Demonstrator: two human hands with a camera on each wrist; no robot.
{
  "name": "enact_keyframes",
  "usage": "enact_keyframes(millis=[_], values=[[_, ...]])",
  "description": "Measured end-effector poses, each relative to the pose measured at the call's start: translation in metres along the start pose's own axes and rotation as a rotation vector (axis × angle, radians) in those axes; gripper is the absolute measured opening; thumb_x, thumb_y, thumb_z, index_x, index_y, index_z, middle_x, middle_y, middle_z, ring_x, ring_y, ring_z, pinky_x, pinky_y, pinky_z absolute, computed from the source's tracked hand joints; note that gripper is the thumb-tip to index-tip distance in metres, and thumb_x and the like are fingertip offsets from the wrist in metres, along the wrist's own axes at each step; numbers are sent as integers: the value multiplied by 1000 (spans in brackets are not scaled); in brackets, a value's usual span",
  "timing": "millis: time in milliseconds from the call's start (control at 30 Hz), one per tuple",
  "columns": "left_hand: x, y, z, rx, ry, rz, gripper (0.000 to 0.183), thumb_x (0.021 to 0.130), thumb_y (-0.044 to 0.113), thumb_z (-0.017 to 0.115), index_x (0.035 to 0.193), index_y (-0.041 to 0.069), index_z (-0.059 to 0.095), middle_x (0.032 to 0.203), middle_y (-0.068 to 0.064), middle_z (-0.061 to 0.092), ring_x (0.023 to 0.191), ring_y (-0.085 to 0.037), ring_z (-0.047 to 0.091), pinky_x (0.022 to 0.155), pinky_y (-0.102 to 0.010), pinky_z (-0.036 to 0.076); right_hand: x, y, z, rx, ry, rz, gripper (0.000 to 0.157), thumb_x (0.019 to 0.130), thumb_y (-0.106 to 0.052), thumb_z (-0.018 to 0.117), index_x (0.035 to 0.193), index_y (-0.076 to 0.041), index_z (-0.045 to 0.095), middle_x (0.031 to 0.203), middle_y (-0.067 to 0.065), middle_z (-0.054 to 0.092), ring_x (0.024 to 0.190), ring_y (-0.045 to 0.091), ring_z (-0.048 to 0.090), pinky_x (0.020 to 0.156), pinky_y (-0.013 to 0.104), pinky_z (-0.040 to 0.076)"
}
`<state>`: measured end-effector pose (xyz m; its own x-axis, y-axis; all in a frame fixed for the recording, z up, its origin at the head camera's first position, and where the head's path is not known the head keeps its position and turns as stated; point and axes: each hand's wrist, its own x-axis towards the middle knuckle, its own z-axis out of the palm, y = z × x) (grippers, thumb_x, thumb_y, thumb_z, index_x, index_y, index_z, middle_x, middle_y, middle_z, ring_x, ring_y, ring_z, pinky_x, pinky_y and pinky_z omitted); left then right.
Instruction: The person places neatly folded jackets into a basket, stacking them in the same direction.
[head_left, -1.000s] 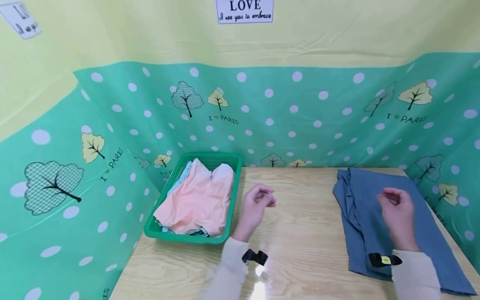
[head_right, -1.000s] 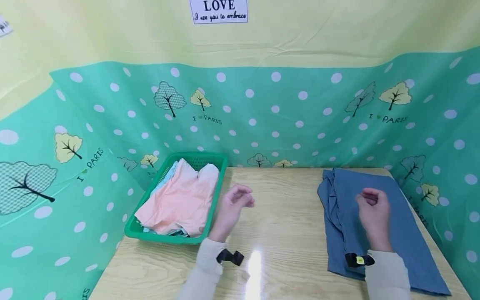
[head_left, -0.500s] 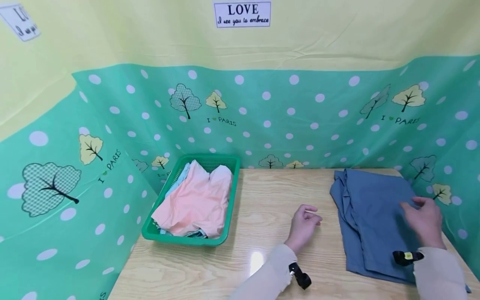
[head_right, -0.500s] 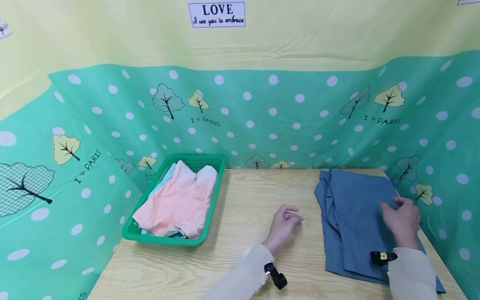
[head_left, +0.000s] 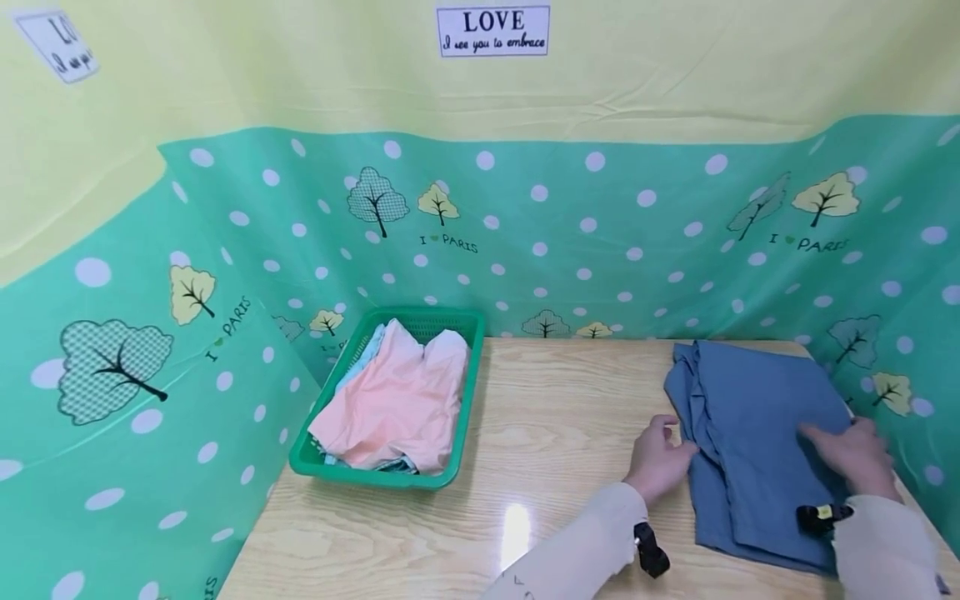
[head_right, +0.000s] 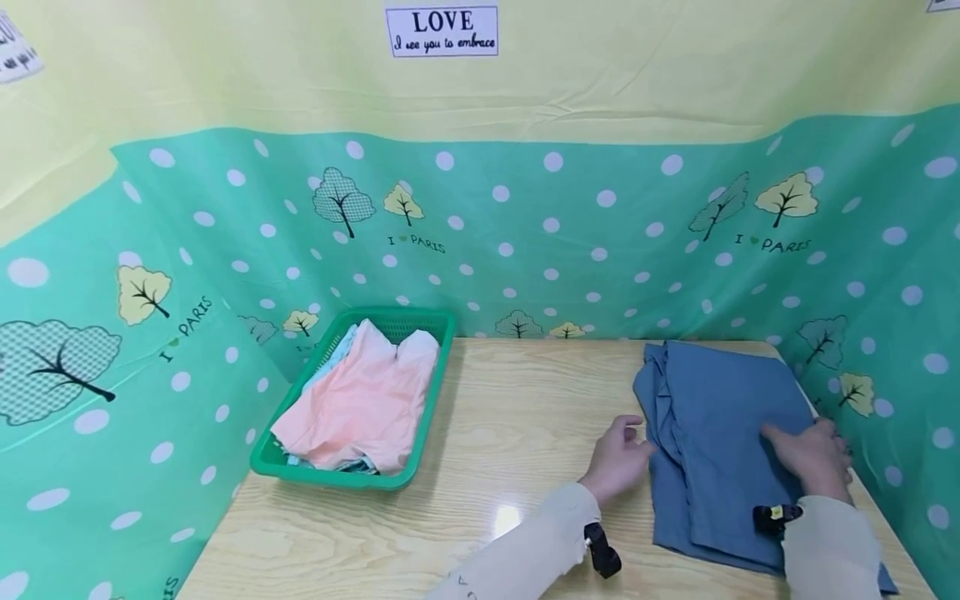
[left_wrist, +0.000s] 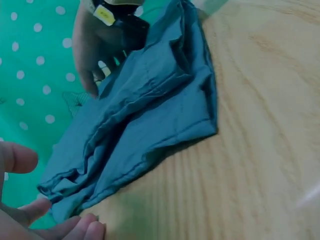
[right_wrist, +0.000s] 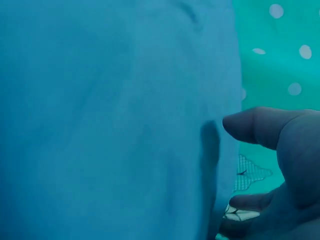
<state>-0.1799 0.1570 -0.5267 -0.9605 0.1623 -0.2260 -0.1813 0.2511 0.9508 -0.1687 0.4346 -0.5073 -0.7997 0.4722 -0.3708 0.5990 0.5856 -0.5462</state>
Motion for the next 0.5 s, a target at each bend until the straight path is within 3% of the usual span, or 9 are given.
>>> enact_keyframes(millis=[133, 267, 500], values=[[6, 6, 0, 23, -30, -37, 48, 89, 23, 71, 136, 24, 60, 131, -3, 65, 108, -11, 61, 87, -29, 51, 2, 3, 4, -25, -6, -29, 103, 101, -46, 49, 150, 22, -11, 149, 54, 6, 133, 71, 19, 106, 74, 33], [11, 11, -3, -32, -40, -93, 52, 90, 22, 70, 141, 20, 57, 135, -4, 63, 121, -19, 60, 95, -35, 52, 5, 3, 9, -25, -7, -66, 101, 101, -42, 52, 152, 21, -8, 151, 52, 7, 135, 70, 20, 107, 74, 32], [15, 13, -5, -66, -40, -125, 55, 91, 21, 72, 143, 17, 54, 129, -3, 65, 115, -18, 62, 94, -37, 53, 10, 1, 13, 58, -37, -79, 103, 99, -42, 58, 152, 22, -4, 152, 51, 10, 135, 68, 23, 108, 72, 34]])
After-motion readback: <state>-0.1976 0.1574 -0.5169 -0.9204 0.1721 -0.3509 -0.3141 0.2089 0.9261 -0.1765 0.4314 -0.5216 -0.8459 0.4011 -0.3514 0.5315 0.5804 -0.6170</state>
